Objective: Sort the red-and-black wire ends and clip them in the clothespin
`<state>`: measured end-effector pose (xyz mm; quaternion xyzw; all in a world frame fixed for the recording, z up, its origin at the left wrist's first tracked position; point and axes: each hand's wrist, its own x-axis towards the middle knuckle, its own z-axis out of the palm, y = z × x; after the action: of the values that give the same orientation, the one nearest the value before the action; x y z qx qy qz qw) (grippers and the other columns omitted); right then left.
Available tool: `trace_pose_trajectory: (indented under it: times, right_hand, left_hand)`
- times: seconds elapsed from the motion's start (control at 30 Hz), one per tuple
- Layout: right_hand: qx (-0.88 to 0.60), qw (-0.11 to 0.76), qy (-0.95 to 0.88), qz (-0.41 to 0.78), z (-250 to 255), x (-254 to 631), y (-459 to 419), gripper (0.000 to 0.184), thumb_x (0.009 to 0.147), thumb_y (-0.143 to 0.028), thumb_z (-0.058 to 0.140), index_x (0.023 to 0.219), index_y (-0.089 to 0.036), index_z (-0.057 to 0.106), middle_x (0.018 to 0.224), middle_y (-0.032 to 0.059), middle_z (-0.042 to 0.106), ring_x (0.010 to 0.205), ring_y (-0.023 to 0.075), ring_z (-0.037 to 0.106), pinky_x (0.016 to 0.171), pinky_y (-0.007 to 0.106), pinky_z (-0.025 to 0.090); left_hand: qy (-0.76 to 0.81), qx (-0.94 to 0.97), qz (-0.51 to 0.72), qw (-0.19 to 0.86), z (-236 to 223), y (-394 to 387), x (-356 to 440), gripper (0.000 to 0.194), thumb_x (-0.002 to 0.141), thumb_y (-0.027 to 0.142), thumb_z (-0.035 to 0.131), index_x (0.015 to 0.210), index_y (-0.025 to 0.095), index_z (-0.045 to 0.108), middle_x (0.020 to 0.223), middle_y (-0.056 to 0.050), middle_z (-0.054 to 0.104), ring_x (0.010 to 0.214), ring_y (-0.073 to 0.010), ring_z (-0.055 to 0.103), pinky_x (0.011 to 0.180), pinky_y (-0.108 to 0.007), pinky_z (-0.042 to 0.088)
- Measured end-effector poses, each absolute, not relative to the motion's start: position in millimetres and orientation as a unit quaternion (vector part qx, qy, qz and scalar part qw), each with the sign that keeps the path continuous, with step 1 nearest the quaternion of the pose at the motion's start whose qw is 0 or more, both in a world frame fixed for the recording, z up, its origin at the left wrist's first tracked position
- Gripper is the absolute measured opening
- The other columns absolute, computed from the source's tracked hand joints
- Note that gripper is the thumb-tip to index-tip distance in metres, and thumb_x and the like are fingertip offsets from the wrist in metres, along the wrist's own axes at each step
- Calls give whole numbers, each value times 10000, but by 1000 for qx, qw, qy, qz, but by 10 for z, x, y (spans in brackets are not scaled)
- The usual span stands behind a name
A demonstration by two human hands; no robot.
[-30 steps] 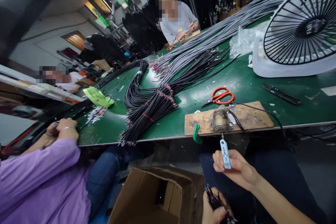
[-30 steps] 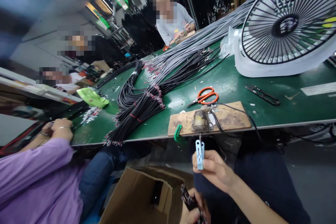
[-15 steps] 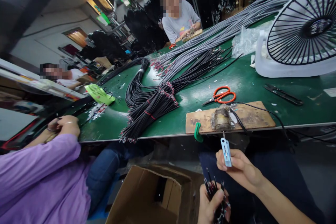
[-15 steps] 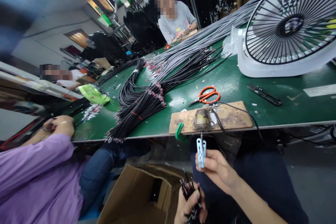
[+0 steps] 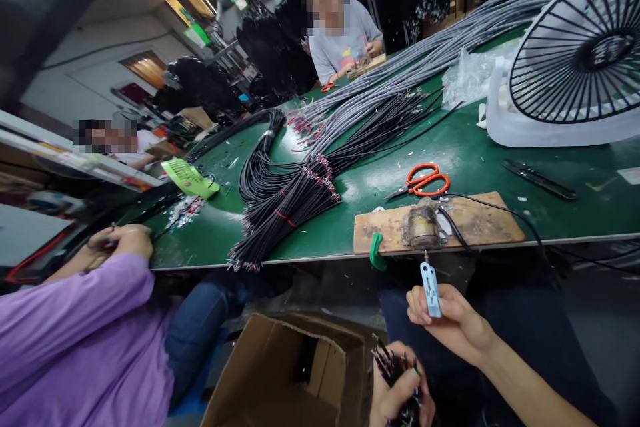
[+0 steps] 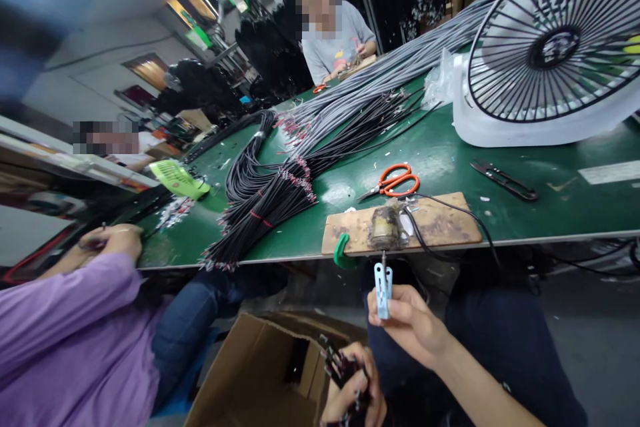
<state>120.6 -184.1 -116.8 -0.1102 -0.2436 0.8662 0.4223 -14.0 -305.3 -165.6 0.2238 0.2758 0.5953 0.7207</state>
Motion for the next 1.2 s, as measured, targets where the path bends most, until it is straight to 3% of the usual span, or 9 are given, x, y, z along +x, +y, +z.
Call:
trace_pose_trajectory:
  times: [0.17,0.33,0.47,0.67,0.93,1.03,1.2]
  right_hand:
    - [-126,428,-269,854,-1194,1228,-1850,313,791,-436,753,678,-149,703,644,-1,492,626,141,382,620,287,323]
    - [-138,404,-354,832,-1223,1391,-1888,335,736,-443,818,871,-137,787,775,54,625,698,168,504,660,295,383]
    - [-234,394,-531,713,-1190,1525,-1949,246,787,-346,793,972,-184,782,847,65,680,763,192,554,699,297,433]
    - [-293,407,-661,558,-1044,1581,-2050,123,910,-242,657,876,-211,771,828,77,716,791,226,632,763,348,499]
    - [-309,480,-716,402,-973,1560,-2102,113,846,-123,677,788,-209,721,657,37,714,608,199,625,766,419,486]
    - [-306,480,-717,402,-999,1570,-2133,154,823,-89,676,742,-215,713,640,23,722,590,189,628,759,412,481]
    - [-312,469,-683,465,-1034,1615,-2109,134,879,-136,664,856,-225,762,737,45,754,676,213,668,834,431,471]
  left_hand:
    - [301,192,612,705,-1465,-2954,-47,162,859,255,761,857,166,625,791,-9,694,378,-52,602,388,-158,479]
    - [367,151,596,698,-1261,-2873,7,242,837,264,789,782,143,587,636,16,664,344,-66,582,373,-166,467]
    - [411,149,577,690,-1208,-2859,17,307,807,333,814,768,142,576,567,28,638,329,-74,570,355,-163,451]
    - [435,176,571,673,-1208,-2867,45,329,818,372,796,749,153,559,512,50,587,299,-36,481,346,-148,412]
    - [430,223,555,676,-1280,-2865,51,299,877,397,722,763,168,567,432,67,531,291,-35,394,362,-154,389]
    - [396,223,573,682,-1329,-2849,60,313,907,421,678,765,158,584,449,71,512,276,-17,329,339,-150,369]
    - [307,225,568,729,-1419,-2857,10,282,947,386,629,783,166,568,587,35,551,331,-35,461,350,-145,409]
